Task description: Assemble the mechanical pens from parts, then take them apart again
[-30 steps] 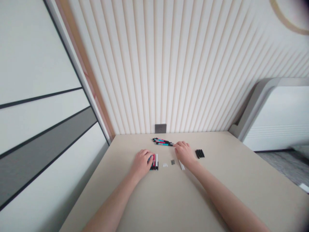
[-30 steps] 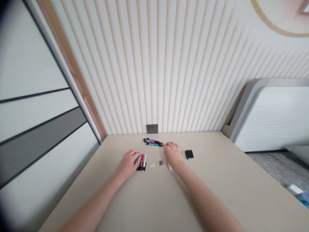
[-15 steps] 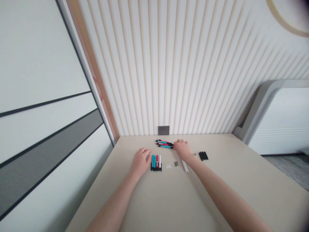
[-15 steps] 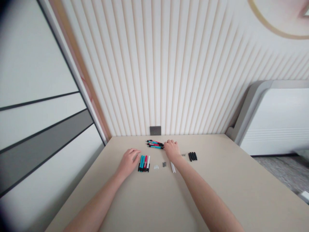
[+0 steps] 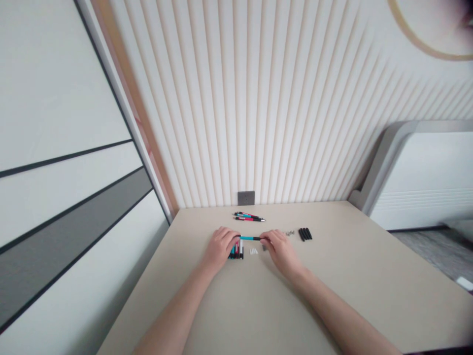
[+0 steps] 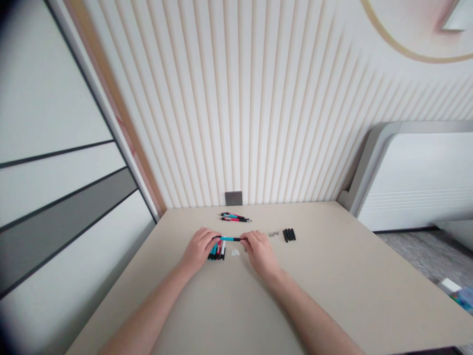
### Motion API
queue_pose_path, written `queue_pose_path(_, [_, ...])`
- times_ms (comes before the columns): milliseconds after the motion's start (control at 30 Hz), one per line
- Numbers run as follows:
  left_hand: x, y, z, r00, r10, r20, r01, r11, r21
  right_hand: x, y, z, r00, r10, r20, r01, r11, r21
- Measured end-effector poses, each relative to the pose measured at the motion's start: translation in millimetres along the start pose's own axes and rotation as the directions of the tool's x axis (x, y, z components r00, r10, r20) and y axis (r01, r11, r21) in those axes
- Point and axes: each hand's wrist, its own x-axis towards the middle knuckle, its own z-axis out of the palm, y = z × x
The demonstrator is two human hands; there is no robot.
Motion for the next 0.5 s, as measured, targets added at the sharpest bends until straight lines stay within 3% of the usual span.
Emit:
queue_pose_path(100, [0,2,-1.8,0.999,0.041,-0.006,-0.041,0.999,-0.002,1,3,-2,0.997,0.035,-0.067,-0.027,0.993,0.113])
queue_pose_path(267, [-2,0,-2.7,0.998,0.067,-0.021,-0.066,0.997,0.026,4,12,1,0.99,0.126,-0.058,-0.109,0.965,0.24])
queue_pose_path(367, [-2,-3,-2.2,0.996,0.074,-0.042,-0.074,0.997,0.011,4,17,4,0.981,0.188,-0.038,-0.175,0.957,0.231])
queue_pose_path(500, [-3,-4,-2.9,0.996,0.09,-0.02,-0.09,0.996,0.005,4,20,2,0.982,0.186,0.031,-0.188,0.969,0.161])
